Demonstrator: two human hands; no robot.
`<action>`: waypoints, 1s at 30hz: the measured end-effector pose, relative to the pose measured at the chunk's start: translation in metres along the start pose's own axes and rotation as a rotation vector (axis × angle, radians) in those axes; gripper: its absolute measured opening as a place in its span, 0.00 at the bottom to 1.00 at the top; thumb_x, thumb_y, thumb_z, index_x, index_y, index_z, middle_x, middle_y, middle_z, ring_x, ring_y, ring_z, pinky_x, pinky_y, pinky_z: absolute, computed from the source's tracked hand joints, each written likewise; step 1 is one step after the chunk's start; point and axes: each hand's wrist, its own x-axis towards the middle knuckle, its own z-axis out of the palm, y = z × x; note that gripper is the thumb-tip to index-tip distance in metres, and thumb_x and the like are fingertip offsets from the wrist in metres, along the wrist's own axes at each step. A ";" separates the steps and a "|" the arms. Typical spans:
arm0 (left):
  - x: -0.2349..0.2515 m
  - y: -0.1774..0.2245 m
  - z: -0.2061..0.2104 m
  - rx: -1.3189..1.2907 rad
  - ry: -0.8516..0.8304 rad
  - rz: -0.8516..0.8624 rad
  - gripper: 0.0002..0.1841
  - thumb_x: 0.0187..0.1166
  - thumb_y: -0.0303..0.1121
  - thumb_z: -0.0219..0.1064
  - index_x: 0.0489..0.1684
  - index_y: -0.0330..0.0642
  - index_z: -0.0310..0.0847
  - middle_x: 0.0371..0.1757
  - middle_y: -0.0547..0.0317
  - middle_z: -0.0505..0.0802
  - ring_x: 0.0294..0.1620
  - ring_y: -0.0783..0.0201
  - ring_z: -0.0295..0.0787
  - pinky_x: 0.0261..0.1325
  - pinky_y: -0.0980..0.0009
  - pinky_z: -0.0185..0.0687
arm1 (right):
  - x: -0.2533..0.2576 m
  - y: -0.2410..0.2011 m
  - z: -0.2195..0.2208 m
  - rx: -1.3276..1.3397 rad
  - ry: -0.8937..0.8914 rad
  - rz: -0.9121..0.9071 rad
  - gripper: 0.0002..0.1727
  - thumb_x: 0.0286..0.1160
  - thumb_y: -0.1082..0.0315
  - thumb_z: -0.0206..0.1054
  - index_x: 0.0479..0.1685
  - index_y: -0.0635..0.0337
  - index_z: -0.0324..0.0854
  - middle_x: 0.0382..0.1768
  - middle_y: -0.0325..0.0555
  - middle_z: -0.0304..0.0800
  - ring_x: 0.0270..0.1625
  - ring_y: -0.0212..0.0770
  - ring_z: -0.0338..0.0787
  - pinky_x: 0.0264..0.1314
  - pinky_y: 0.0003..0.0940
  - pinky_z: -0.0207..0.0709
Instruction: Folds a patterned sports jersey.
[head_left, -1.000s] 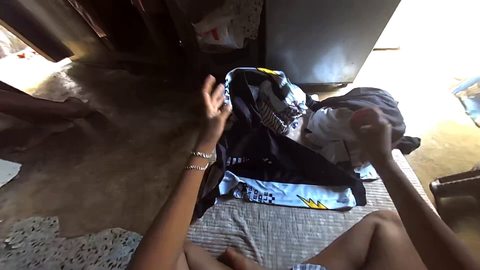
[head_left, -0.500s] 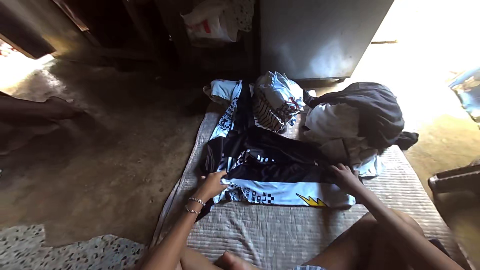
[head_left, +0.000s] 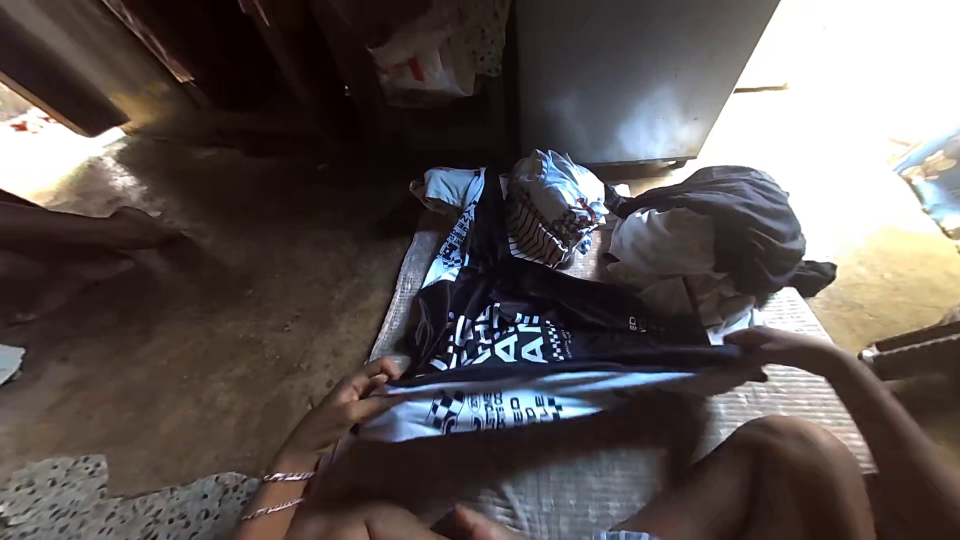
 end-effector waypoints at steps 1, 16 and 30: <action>-0.001 0.008 -0.006 -0.028 0.000 0.025 0.17 0.63 0.23 0.68 0.42 0.61 0.81 0.36 0.89 0.91 0.36 0.89 0.85 0.40 0.87 0.83 | -0.007 0.004 -0.011 0.078 0.007 -0.066 0.09 0.56 0.79 0.74 0.35 0.63 0.83 0.30 0.39 0.86 0.35 0.30 0.85 0.42 0.32 0.82; 0.019 -0.081 -0.016 0.098 0.084 -0.633 0.11 0.80 0.22 0.65 0.57 0.28 0.80 0.49 0.52 0.89 0.45 0.71 0.84 0.56 0.70 0.81 | 0.064 0.021 0.064 0.644 0.484 0.251 0.16 0.81 0.65 0.67 0.58 0.69 0.79 0.44 0.47 0.88 0.42 0.33 0.87 0.50 0.34 0.83; -0.080 -0.060 -0.061 0.484 -0.009 -0.411 0.17 0.73 0.21 0.73 0.59 0.24 0.81 0.46 0.43 0.90 0.44 0.61 0.85 0.56 0.61 0.81 | -0.051 0.072 0.042 0.274 0.274 0.259 0.29 0.73 0.83 0.66 0.77 0.67 0.67 0.54 0.55 0.84 0.47 0.41 0.84 0.50 0.40 0.79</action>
